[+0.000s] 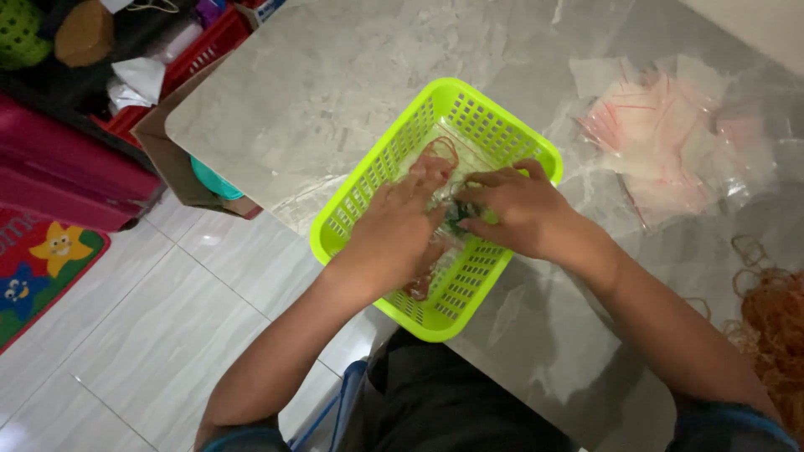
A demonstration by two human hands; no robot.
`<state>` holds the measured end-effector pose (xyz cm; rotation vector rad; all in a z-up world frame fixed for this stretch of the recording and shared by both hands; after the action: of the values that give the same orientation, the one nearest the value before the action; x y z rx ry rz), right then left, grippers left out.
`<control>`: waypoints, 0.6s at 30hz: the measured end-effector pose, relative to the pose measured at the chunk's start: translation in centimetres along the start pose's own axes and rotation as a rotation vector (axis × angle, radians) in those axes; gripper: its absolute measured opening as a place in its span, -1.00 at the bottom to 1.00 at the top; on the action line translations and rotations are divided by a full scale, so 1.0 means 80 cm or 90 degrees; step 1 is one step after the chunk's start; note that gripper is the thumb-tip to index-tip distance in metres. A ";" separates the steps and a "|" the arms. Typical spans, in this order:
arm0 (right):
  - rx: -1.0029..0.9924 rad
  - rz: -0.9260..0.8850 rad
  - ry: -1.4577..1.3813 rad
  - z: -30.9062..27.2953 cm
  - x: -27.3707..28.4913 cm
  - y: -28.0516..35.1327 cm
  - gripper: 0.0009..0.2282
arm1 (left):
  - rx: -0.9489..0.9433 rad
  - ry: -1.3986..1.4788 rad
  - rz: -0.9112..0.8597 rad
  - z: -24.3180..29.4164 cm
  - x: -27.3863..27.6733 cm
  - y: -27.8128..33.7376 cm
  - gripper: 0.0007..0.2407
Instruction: The person is sorting rubber bands into small plastic bags and placing the filled bags into a green basket.
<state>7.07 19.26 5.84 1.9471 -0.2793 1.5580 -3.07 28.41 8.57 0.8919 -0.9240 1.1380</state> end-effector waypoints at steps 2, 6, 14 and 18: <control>0.005 0.001 0.007 0.000 0.004 -0.002 -0.61 | -0.007 -0.014 -0.006 0.002 0.005 0.005 -0.57; -0.018 -0.031 0.015 0.010 0.012 -0.007 -0.66 | -0.023 -0.035 -0.048 -0.009 -0.020 -0.004 -0.58; -0.041 -0.035 -0.076 0.033 0.023 -0.024 -0.65 | -0.038 -0.040 -0.071 -0.013 -0.025 -0.018 -0.57; -0.066 -0.032 -0.164 0.060 0.001 -0.044 -0.54 | -0.033 -0.047 -0.044 -0.020 -0.026 -0.026 -0.62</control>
<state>12.78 19.27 4.21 2.0557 -0.4062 1.2354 -1.15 28.80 5.83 0.9216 -0.9710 1.0246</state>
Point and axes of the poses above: each hand's wrist, its own y-axis away from the middle knuckle, its own x-axis out of the back of the hand, z = x × y, the point moved 7 cm from there along -y, towards the middle knuckle, and after that the axes turned 8 degrees about -x, right-handed, at the moved point
